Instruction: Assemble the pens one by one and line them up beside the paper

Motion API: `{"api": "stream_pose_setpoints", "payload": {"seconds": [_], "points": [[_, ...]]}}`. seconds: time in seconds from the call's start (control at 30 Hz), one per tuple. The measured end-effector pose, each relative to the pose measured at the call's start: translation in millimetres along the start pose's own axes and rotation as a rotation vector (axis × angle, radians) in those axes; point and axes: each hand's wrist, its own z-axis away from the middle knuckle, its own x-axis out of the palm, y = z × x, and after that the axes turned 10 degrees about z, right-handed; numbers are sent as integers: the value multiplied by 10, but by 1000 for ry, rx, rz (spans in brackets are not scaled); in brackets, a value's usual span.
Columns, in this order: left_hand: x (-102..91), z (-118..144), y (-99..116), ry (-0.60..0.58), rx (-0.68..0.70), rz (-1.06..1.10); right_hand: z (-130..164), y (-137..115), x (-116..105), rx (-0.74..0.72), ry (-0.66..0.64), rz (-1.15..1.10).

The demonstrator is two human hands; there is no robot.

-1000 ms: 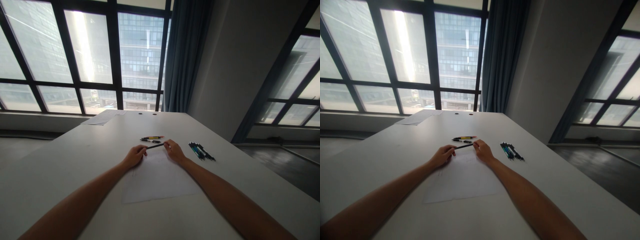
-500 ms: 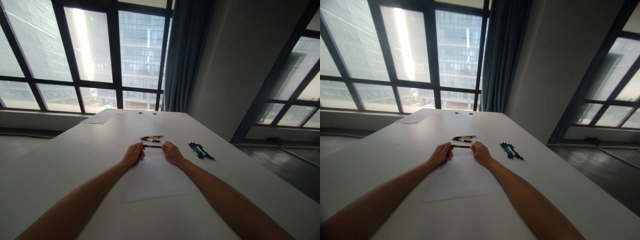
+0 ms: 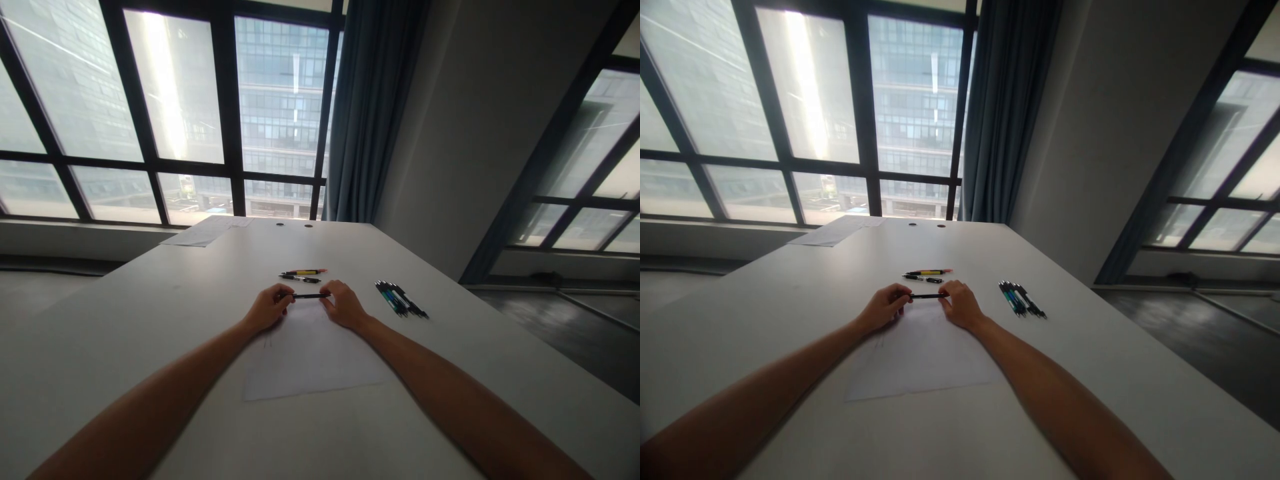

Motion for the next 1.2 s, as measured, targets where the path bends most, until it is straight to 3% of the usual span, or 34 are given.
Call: {"api": "stream_pose_setpoints", "payload": {"seconds": [0.3,0.57,0.77,0.9,1.0,1.1,1.2], "points": [[17,87,100,108,279,-452,-3,-17,-51,-159,-10,85],[50,141,108,-5,374,-459,-13,-67,-93,-266,-4,203],[70,150,109,-55,308,-568,-4,-47,-40,-40,123,79],[79,142,141,-201,300,-693,-16,3,36,234,171,-207],[82,141,162,-235,304,-705,-44,52,77,367,148,-450],[85,142,160,-232,306,-689,-53,85,83,420,165,-552],[85,140,142,-228,317,-662,-24,65,53,348,159,-423]]}}
